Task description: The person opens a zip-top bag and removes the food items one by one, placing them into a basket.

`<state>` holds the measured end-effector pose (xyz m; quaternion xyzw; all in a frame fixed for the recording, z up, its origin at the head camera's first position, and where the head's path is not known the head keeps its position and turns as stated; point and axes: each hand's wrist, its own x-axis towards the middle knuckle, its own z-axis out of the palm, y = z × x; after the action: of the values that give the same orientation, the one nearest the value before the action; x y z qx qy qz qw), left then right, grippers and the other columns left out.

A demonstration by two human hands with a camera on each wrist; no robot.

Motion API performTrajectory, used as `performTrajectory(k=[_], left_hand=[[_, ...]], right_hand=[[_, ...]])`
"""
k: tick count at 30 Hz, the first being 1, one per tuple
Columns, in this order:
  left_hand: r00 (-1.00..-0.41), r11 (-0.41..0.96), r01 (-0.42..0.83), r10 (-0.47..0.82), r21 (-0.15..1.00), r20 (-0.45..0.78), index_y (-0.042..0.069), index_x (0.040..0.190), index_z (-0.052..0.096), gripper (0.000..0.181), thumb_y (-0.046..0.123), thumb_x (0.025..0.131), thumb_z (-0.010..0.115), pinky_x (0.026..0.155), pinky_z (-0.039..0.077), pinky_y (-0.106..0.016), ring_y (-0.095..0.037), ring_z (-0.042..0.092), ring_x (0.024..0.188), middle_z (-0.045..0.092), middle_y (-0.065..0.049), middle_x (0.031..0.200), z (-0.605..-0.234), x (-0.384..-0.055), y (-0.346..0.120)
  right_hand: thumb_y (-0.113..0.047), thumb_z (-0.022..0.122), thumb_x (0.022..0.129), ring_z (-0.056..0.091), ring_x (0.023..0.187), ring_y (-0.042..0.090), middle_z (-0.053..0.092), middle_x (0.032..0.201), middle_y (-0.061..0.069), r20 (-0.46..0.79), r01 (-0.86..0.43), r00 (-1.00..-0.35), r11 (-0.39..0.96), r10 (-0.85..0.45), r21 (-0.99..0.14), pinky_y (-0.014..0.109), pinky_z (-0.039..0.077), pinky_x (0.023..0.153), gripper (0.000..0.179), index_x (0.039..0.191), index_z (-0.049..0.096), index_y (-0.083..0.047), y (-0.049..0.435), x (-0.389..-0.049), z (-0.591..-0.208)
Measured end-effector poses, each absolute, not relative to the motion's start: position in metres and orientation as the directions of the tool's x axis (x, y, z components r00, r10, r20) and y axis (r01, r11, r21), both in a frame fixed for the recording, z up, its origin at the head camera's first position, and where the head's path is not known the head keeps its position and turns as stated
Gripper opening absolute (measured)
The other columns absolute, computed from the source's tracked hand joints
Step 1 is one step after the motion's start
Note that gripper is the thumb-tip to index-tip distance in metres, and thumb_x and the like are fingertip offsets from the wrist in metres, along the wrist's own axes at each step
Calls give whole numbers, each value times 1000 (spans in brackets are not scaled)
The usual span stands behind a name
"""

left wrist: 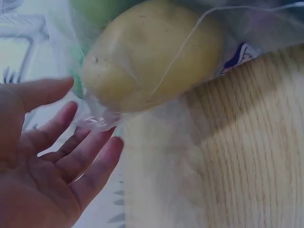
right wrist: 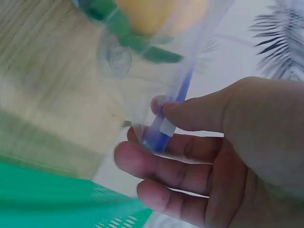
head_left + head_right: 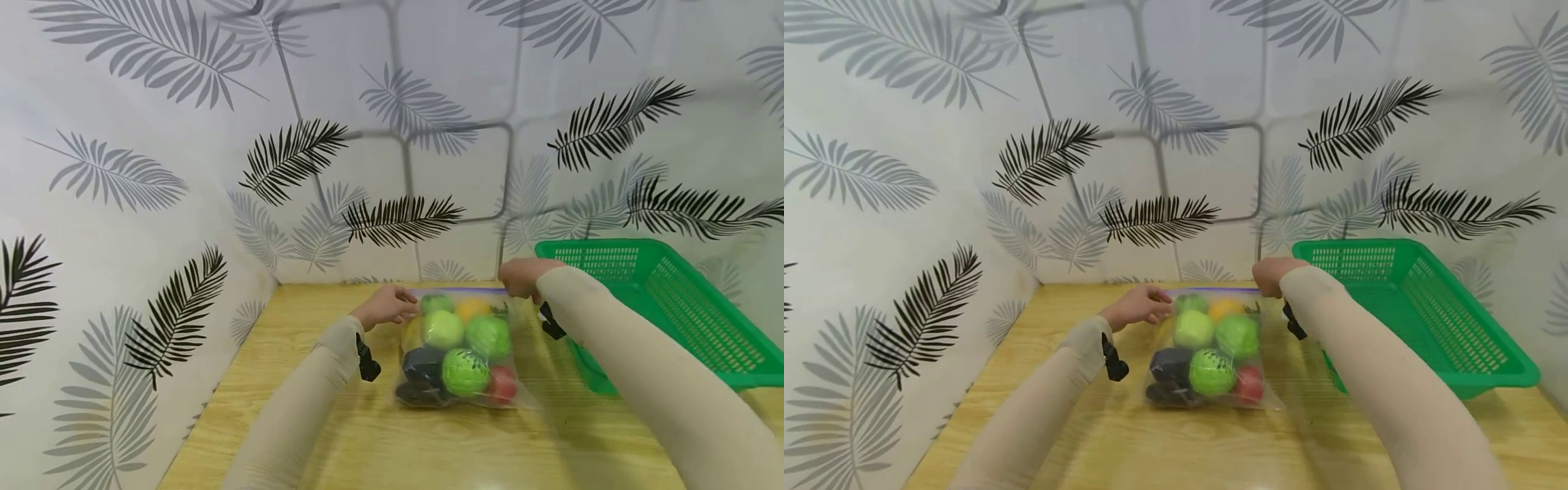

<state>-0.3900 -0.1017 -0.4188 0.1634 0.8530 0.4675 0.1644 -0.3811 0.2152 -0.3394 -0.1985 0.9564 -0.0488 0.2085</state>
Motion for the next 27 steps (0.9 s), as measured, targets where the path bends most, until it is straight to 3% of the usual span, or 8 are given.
performTrajectory(k=[4, 8, 13, 17, 23, 27], left_hand=[[-929, 479, 177, 370, 860, -15, 1, 117, 61, 22, 15, 100, 61, 87, 55, -53, -35, 67, 93, 65, -13, 105, -411, -380, -101], [-948, 441, 228, 304, 868, 94, 2, 117, 58, 21, 11, 99, 61, 78, 58, -45, -30, 70, 84, 65, -10, 99, -402, -367, -103], [-945, 392, 310, 226, 866, 236, 7, 114, 57, 19, 7, 96, 64, 60, 51, -30, -29, 71, 80, 63, -9, 96, -383, -342, -105], [-916, 360, 396, 221, 845, 335, 9, 118, 53, 25, 6, 96, 65, 63, 53, -30, -21, 71, 81, 63, -8, 97, -370, -320, -111], [-847, 403, 531, 245, 745, 471, 19, 140, 47, 52, 6, 95, 69, 80, 57, -37, -16, 70, 89, 69, -2, 96, -358, -304, -122], [-847, 466, 531, 255, 708, 467, 21, 146, 47, 56, 11, 95, 70, 81, 57, -38, -14, 70, 89, 72, 2, 95, -360, -301, -124]], right_hand=[[-6, 51, 104, 58, 60, 16, 62, 124, 22, -327, -387, -834, 893, -445, -229, 31, 49, 62, 21, 121, 63, -1, 223, -362, -322], [-9, 52, 105, 64, 65, 14, 68, 109, 15, -233, -441, -836, 862, -496, -251, 33, 55, 65, 20, 117, 65, 0, 230, -345, -310], [-5, 52, 103, 66, 67, 10, 70, 90, 9, -99, -486, -845, 831, -526, -270, 33, 54, 64, 24, 119, 68, 2, 239, -315, -289], [-5, 54, 102, 62, 66, 8, 65, 75, 0, -5, -500, -854, 825, -520, -262, 31, 48, 61, 26, 124, 67, 2, 244, -288, -278], [-9, 59, 101, 64, 77, 10, 74, 100, 5, 230, -555, -825, 817, -517, -155, 36, 55, 70, 21, 119, 70, -6, 247, -258, -270], [-9, 58, 102, 66, 84, 13, 73, 110, 7, 263, -575, -808, 804, -528, -153, 38, 56, 74, 22, 121, 69, -7, 250, -251, -276]])
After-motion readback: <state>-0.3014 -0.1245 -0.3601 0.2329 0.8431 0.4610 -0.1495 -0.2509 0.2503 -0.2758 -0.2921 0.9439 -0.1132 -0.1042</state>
